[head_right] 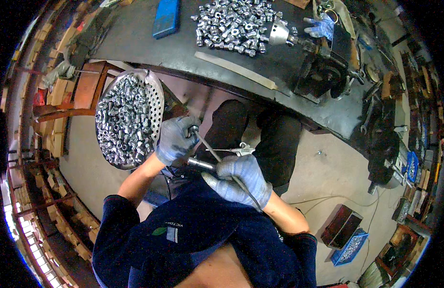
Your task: The person picks up metal components one by one from a tray and uses a set of calipers to measure them, then places them into a pile on a workbench.
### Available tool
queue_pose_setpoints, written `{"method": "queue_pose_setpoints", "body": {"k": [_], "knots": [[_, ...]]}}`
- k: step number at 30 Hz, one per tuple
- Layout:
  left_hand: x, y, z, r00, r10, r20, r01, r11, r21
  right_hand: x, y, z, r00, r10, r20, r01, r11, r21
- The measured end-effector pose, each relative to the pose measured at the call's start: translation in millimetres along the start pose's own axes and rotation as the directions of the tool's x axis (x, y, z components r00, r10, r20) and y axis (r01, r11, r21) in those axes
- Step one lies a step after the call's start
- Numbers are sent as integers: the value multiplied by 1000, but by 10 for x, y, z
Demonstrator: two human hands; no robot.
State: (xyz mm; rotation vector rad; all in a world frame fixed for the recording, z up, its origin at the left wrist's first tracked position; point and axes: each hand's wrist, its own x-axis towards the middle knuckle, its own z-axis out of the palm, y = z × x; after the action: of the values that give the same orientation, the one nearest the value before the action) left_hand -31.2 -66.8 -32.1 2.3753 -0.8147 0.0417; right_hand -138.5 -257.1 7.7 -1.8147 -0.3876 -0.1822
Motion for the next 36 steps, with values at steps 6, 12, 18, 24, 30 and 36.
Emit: {"method": "queue_pose_setpoints", "body": {"k": [6, 12, 18, 24, 30, 36], "knots": [[22, 93, 158, 992, 40, 121, -27, 994, -109, 156, 299, 222, 999, -50, 0, 48, 960, -276], [597, -195, 187, 994, 33, 102, -50, 984, 171, 50, 97, -46, 989, -104, -105, 41, 877, -479], [1846, -150, 172, 996, 7, 88, -28, 970, 241, -86, 146, -191, 978, -11, -209, -63, 937, -342], [2473, -380, -313, 996, -51, -80, 2, 857, -515, -88, 182, -104, 979, -8, -205, -65, 936, -347], [1121, -843, -1019, 975, 117, 191, -153, 970, 188, -81, 267, -38, 973, 49, -225, -98, 972, -212], [-264, -1263, -1048, 764, -425, 486, 39, 782, 623, -52, 256, 24, 985, 65, -162, -98, 974, -204]]}}
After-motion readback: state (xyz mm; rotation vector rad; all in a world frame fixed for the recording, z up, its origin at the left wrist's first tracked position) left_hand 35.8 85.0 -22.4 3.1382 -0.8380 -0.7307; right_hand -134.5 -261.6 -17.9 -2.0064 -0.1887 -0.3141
